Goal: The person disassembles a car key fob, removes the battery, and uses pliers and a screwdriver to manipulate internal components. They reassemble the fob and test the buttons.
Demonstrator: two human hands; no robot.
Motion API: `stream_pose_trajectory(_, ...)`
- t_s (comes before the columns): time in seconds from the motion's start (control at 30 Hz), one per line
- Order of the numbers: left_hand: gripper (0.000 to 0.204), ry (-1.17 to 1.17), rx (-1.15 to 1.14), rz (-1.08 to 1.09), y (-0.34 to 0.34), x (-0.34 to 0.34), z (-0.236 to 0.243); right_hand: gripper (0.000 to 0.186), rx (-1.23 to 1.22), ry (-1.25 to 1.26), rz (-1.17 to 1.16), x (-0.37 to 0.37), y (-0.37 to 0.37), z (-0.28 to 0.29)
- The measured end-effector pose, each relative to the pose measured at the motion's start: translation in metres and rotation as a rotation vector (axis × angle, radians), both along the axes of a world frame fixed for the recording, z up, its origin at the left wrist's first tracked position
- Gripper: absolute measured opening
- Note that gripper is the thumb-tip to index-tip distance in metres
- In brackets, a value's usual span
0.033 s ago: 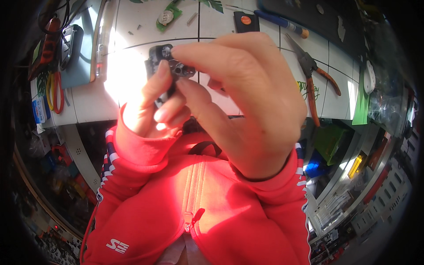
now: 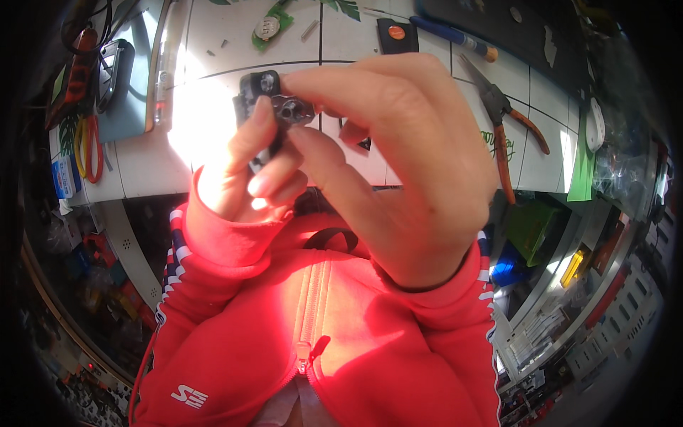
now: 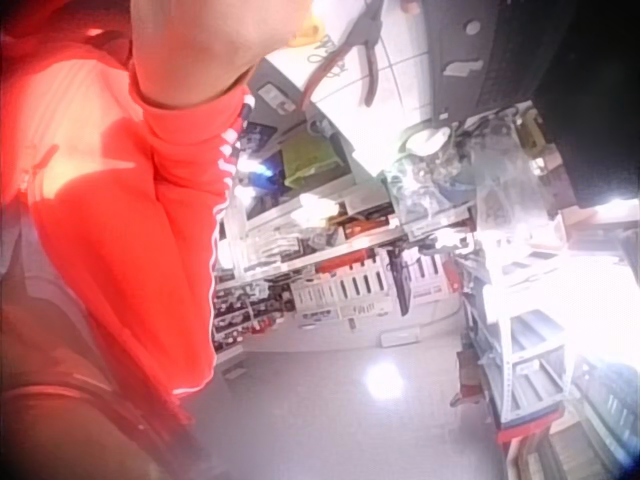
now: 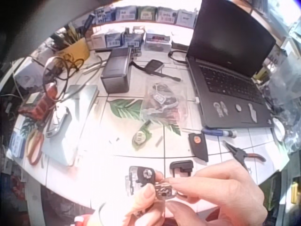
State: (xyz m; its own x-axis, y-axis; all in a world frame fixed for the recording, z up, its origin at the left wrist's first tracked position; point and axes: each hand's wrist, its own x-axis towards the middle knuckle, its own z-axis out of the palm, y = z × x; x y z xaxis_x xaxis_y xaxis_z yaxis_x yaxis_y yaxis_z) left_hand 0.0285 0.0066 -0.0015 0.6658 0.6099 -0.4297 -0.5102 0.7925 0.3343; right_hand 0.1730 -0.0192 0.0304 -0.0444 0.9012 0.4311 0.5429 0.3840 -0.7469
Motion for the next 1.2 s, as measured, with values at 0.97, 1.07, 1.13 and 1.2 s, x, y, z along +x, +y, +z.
stream_pose_trajectory(0.97,0.027,-0.034,0.024,-0.002,-0.004,-0.004,-0.001,0.036,-0.130,-0.010,0.008,0.001,-0.006,0.006)
stream_pose_trajectory(1.07,0.026,-0.136,0.033,0.045,-0.004,-0.006,-0.004,0.035,-0.110,-0.033,0.039,0.006,-0.001,0.006)
stream_pose_trajectory(1.13,0.025,-0.080,0.051,0.128,-0.009,-0.009,-0.003,0.031,-0.069,-0.022,0.081,0.013,0.008,0.007)
stream_pose_trajectory(1.2,0.025,-0.118,0.054,0.119,-0.006,-0.014,-0.004,0.026,-0.187,-0.187,0.012,0.020,0.023,0.009)
